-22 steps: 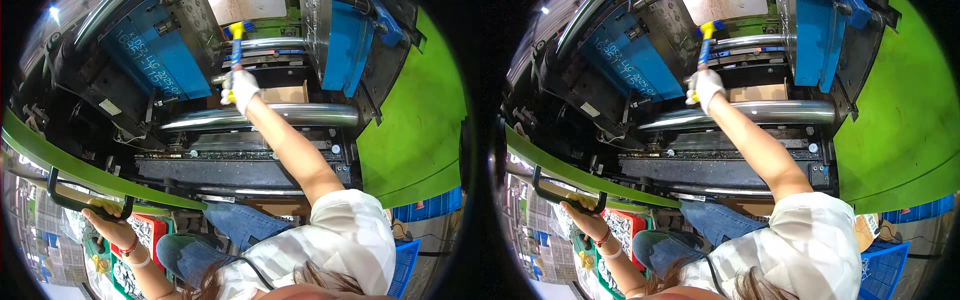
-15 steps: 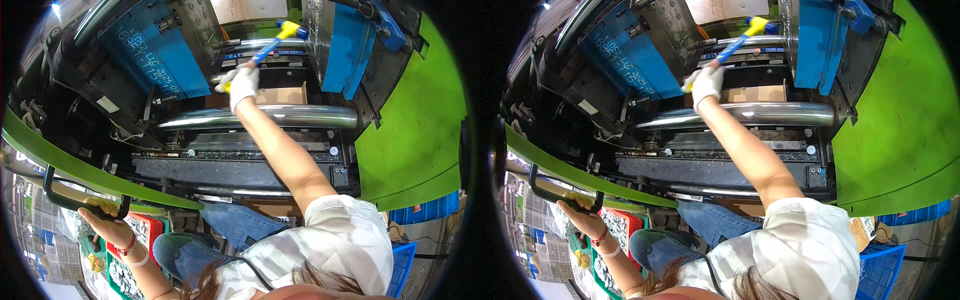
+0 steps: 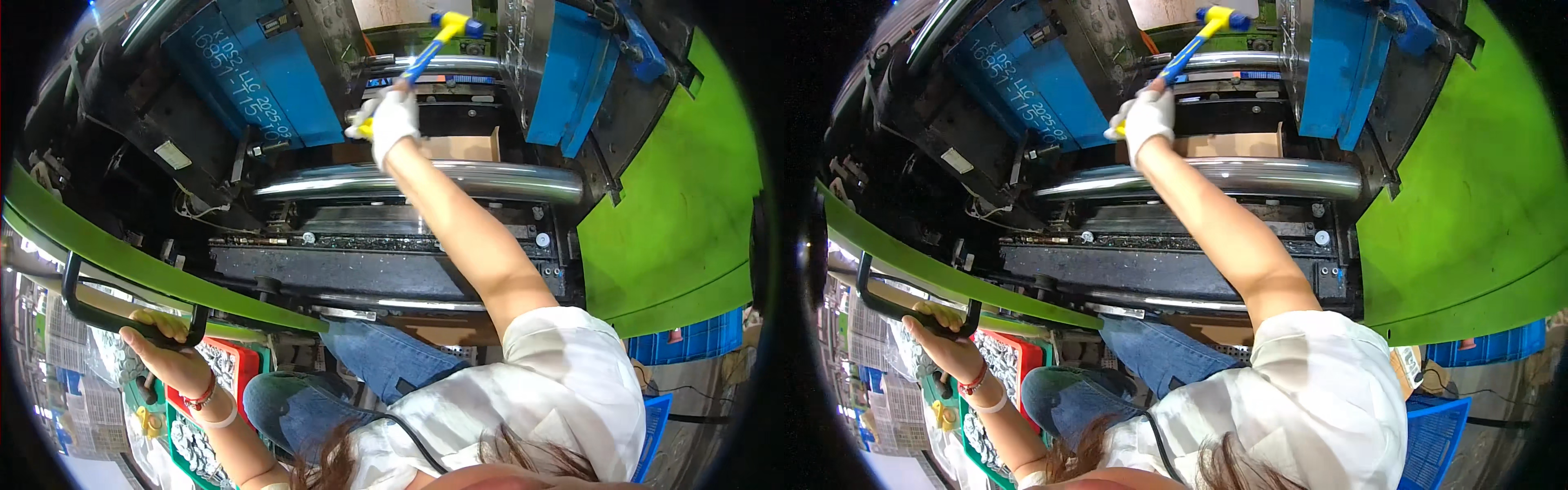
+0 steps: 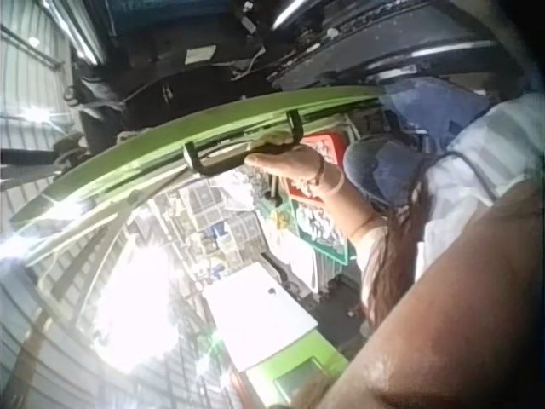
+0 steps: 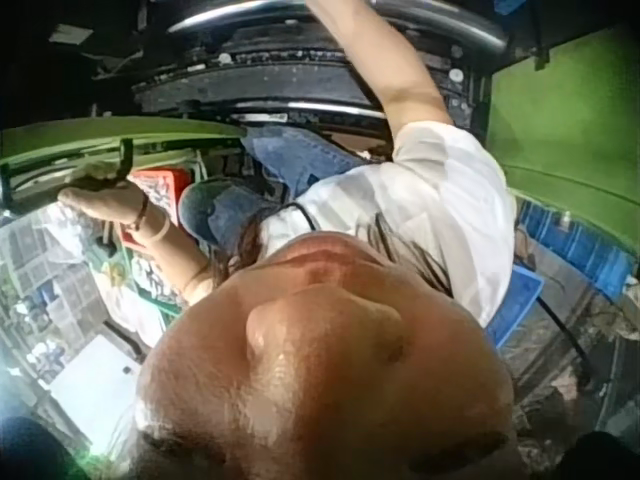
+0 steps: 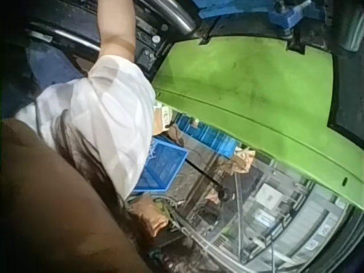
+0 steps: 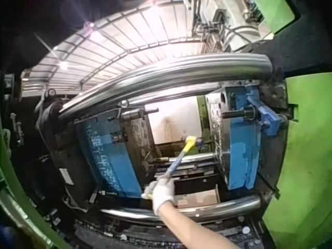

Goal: Assembling electronic or industrial components by placing parts into a machine and using a mallet to secure them.

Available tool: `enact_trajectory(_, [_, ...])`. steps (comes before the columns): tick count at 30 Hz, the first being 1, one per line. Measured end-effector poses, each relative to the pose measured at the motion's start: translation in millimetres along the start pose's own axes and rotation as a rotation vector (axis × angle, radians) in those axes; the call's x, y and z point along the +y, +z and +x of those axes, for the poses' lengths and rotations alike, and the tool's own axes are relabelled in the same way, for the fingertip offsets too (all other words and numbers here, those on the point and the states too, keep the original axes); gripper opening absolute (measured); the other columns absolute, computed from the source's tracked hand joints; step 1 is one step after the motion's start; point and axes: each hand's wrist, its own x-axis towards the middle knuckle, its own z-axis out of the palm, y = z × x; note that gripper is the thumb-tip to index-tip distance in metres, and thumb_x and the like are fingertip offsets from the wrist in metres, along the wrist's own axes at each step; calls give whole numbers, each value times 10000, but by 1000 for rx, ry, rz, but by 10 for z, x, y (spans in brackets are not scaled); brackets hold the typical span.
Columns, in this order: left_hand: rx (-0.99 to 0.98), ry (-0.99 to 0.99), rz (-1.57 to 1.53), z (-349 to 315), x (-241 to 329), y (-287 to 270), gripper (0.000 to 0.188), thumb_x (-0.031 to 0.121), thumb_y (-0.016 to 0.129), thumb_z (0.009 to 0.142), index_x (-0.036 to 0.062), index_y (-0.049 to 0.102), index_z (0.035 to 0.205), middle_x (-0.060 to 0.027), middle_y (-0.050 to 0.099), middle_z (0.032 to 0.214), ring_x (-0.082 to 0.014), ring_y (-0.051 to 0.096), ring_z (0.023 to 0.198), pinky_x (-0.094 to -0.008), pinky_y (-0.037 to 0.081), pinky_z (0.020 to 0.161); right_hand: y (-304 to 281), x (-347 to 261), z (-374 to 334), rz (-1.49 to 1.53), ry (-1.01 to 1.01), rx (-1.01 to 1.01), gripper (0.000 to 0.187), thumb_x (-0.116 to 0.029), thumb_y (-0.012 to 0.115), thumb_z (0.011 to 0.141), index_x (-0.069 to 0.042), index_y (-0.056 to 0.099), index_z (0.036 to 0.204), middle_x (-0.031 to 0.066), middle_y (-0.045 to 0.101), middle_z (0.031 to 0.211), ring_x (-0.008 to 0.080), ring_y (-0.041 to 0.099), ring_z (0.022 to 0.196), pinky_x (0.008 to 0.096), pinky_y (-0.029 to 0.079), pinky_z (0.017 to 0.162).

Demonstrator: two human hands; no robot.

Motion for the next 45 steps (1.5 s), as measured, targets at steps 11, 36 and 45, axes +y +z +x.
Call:
enact_trajectory(11, [-55,35,30,3,26,-3,425,469,361,971,86,430,798,3,365,640,-82,311,534,-213,259,492,-315,-47,101,-30,-91,-57,341,-425,328,976,-94,394,932,75,486,568,229,493,384,385,440,322])
enact_trajectory(36, [-78,52,15,5,-7,-54,366,431,403,968,96,476,841,7,388,633,-79,329,521,-206,277,491,-256,63,3,-249,57,-175,390,-438,360,967,-60,445,925,63,461,536,197,466,369,340,417,326])
enact_trajectory(45, [-53,52,6,23,-46,-9,366,432,402,967,97,467,835,4,380,625,-83,314,522,-214,267,495,157,314,1,-370,8,-129,325,-378,335,981,-61,397,945,62,456,538,194,460,359,328,394,321])
